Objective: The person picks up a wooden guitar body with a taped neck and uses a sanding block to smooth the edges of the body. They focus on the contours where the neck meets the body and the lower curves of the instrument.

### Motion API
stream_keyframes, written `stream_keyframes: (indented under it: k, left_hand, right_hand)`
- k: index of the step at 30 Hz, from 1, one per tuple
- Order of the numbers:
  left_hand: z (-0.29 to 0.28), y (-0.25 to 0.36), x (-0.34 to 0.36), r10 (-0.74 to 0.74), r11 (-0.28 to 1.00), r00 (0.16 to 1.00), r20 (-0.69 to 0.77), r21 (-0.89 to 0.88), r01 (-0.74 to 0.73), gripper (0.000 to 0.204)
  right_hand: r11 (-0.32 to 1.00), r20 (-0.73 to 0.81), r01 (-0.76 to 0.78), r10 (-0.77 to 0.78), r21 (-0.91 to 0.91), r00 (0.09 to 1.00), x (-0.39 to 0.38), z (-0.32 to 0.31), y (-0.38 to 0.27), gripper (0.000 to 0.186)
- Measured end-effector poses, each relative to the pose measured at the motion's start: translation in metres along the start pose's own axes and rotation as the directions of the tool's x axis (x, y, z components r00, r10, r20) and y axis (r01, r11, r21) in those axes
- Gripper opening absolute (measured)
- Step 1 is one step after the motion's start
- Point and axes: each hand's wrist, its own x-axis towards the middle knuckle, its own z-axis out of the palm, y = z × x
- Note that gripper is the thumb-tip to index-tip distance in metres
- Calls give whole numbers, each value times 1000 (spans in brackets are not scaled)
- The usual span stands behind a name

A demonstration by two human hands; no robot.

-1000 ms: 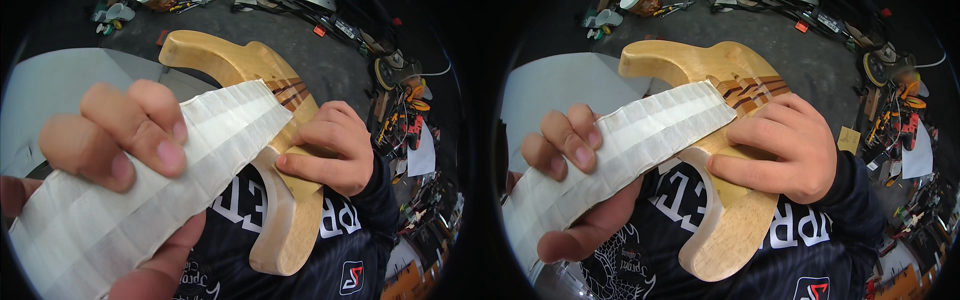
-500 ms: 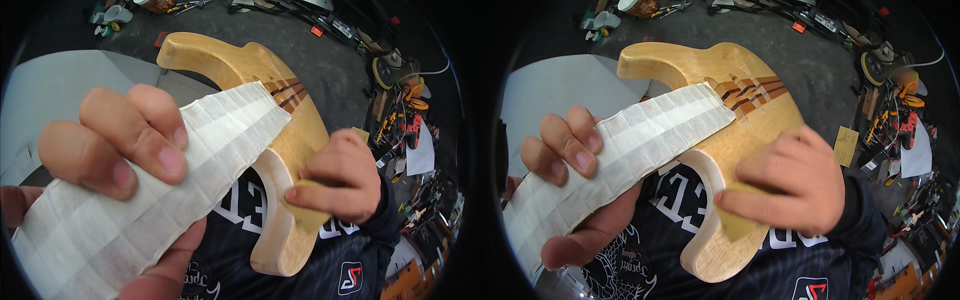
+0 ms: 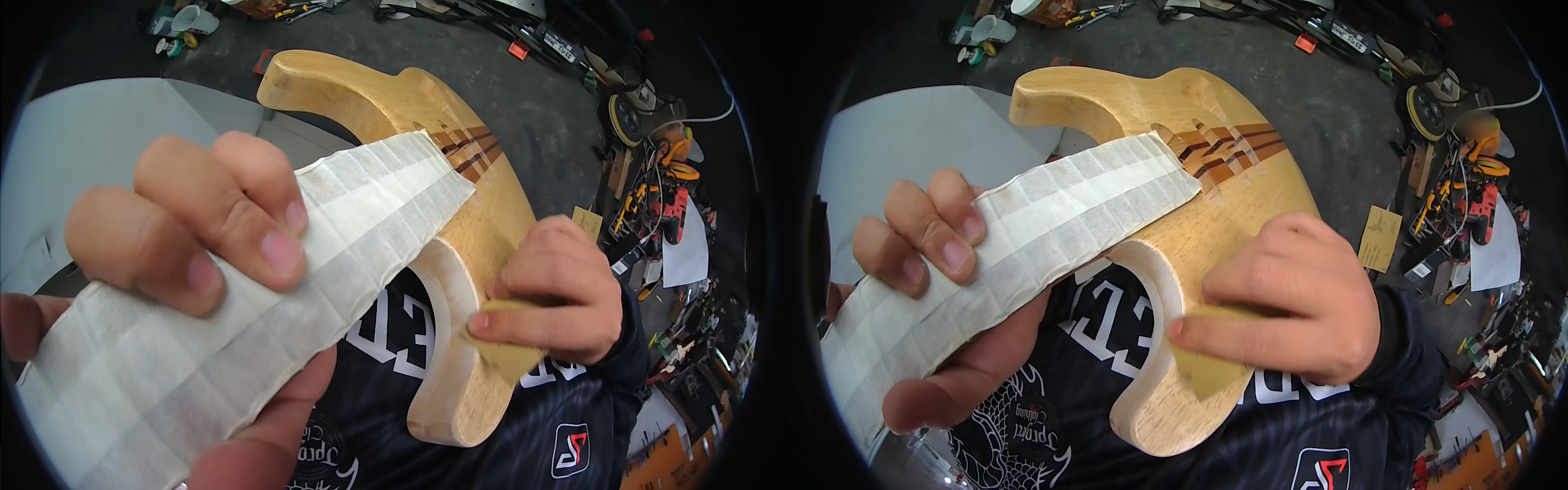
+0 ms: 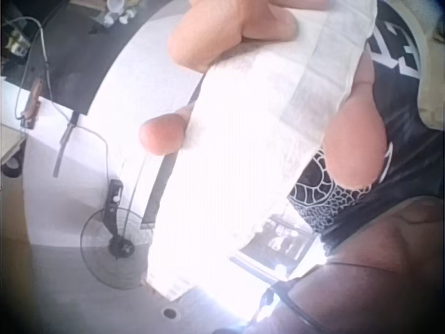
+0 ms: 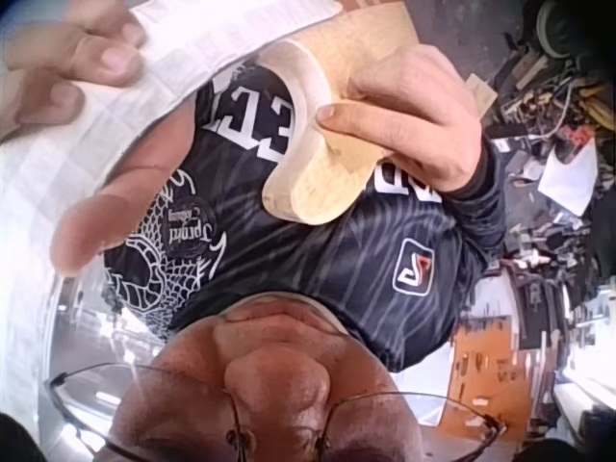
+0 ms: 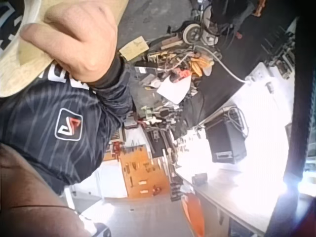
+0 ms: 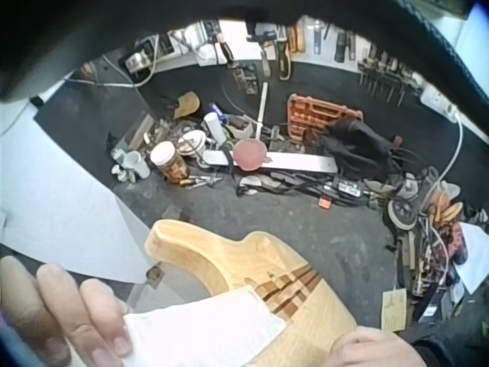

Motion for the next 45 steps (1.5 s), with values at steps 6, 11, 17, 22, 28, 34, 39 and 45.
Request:
stream_keyframes:
  k: [6,11,17,22,28,34,39,45]
  left_hand:
    - [1,0,0,5,999,1000,1,37,-5,77]
    - [2,0,0,-19,1000,999,27,24,19,76]
    - [3,2,-1,5,998,1000,5,57,-5,74]
    - [2,-2,1,-19,999,999,34,-28,20,73]
    - [6,-5,-2,-17,998,998,-67,-67,13,55]
    - [3,4,-4,-20,999,999,-28,46,21,71]
    - [3,1,-5,-36,999,999,-3,9,36,69]
    - [1,-1,-3,-30,999,1000,3,27,30,70]
  right_hand:
    - [990,13,32,-31,-140,999,2,1,14,33]
    - [956,-39,138,-153,-259,987,9,4,37,35]
    - [998,-23,60,-61,-33,998,4,3,18,31]
    - [998,10,19,-18,-68,1000,-1,0,9,32]
    - [964,16,61,-59,-260,998,6,0,34,22]
    - [997,35,-1,4,-80,999,2,-1,20,21]
    - [991,64,-116,112,64,992,0,-6,2,19]
    - [977,-125,-202,209,66,970,-5,-10,7,18]
